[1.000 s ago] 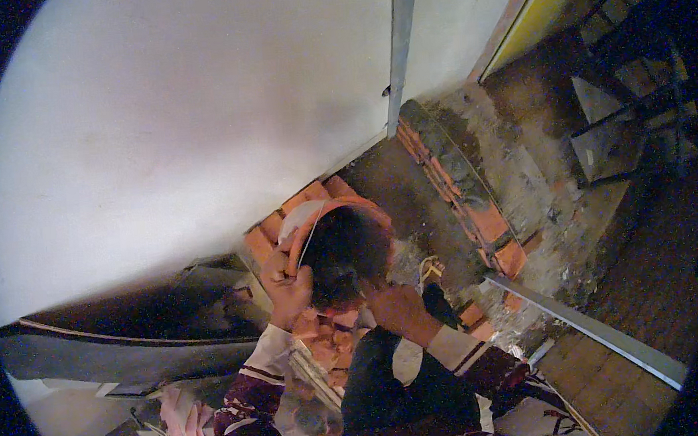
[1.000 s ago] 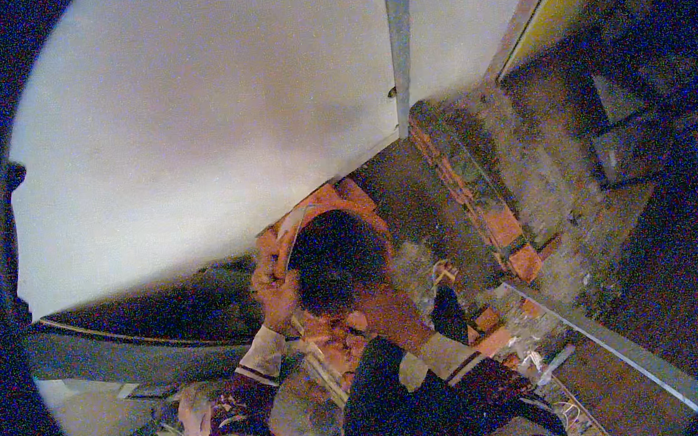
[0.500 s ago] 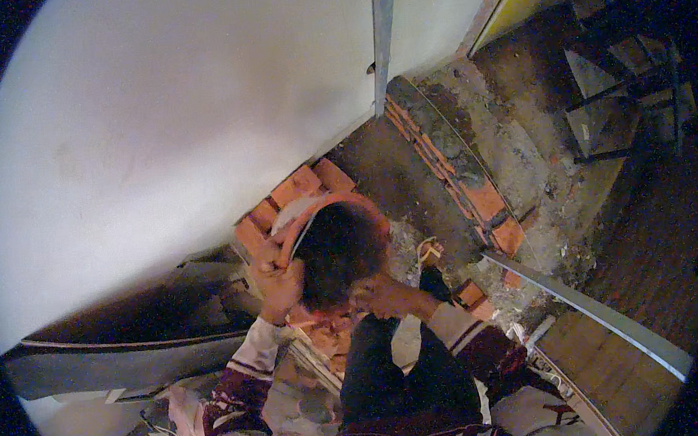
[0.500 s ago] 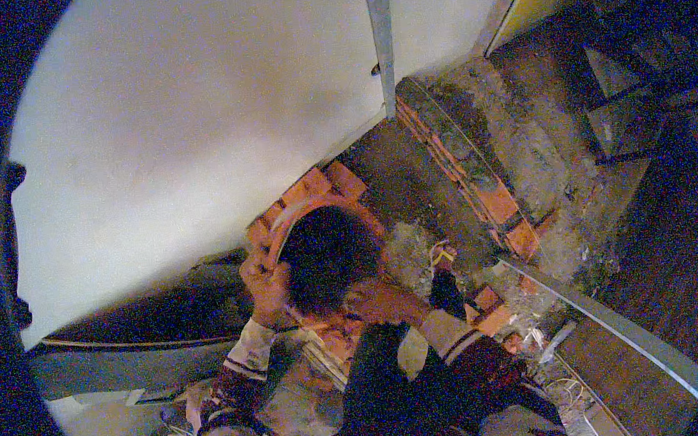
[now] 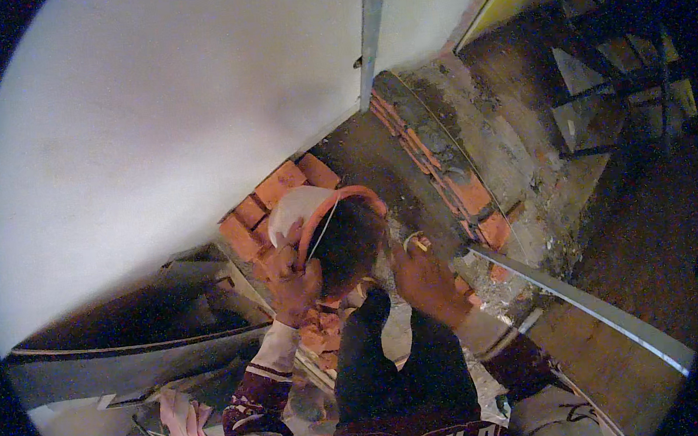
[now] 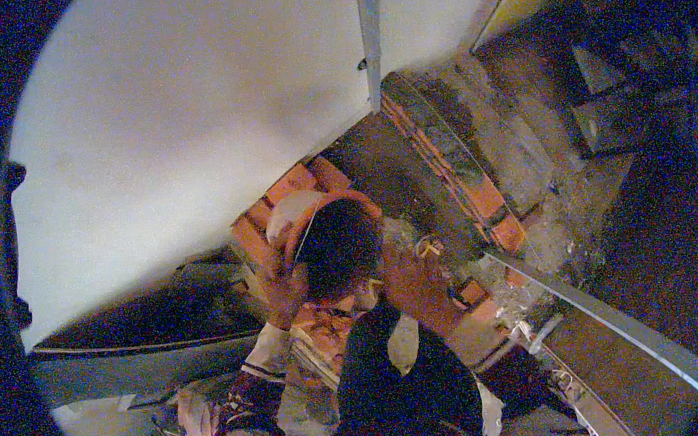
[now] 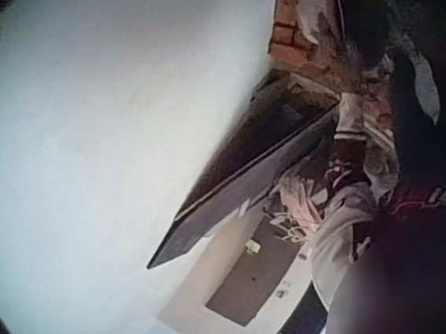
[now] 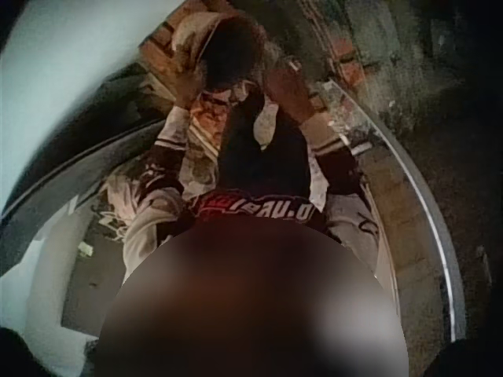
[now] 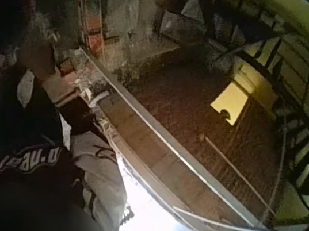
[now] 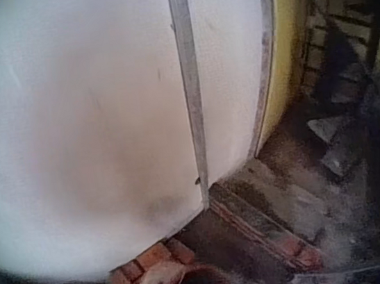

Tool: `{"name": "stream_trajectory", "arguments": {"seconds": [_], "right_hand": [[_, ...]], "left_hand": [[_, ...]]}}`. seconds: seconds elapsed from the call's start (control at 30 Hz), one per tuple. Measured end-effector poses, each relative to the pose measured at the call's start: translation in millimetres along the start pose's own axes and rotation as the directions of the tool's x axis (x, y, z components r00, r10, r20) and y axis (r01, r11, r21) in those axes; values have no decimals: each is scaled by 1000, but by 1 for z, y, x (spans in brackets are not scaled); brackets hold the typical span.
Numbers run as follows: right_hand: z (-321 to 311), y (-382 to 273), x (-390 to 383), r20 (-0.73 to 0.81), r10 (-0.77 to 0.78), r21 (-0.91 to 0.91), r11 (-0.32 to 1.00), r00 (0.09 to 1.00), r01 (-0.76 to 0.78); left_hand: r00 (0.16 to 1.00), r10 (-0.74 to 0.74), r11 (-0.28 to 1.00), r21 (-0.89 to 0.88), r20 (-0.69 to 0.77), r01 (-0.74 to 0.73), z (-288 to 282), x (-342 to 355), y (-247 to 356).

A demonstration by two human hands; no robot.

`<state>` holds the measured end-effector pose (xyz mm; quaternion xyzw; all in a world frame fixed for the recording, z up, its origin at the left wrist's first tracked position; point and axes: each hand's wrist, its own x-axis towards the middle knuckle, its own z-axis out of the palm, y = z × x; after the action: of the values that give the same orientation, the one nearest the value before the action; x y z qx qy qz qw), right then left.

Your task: The person mixes mortar in a plastic basin, scoops mortar onto a brick wall course, and places bricks onto the mortar bed, aligning them along a string line. At the end the person picks up a cordless angle grinder and works on the brickwork.

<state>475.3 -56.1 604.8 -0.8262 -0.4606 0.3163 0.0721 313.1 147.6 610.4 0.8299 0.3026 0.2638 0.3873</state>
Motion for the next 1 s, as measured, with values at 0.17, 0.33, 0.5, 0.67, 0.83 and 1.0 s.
{"name": "stream_trajectory", "arguments": {"seconds": [0.17, 0.33, 0.5, 0.67, 0.83, 1.0], "right_hand": [[54, 11, 48, -26, -334, 341, 883, 942, 322], [75, -12, 16, 340, -323, 811, 576, 883, -102], [54, -2, -12, 459, -325, 749, 643, 827, -163], [73, 43, -34, 205, -352, 847, 531, 913, 15], [82, 108, -48, 484, -162, 733, 612, 860, -297], [89, 176, -58, 310, -123, 781, 598, 943, -179]], "left_hand": [[1000, 6, 1000, -14, -16, -6, 4, 14, 13], [996, -56, 960, -278, -72, 34, 4, 15, 0], [786, -599, 784, -86, 153, 614, 2, -12, -25], [752, -649, 682, -350, 118, 643, 57, -46, -45], [717, -680, 548, -543, 155, 637, 131, -70, -53], [693, -679, 577, -407, 243, 708, 189, -85, -66]]}}
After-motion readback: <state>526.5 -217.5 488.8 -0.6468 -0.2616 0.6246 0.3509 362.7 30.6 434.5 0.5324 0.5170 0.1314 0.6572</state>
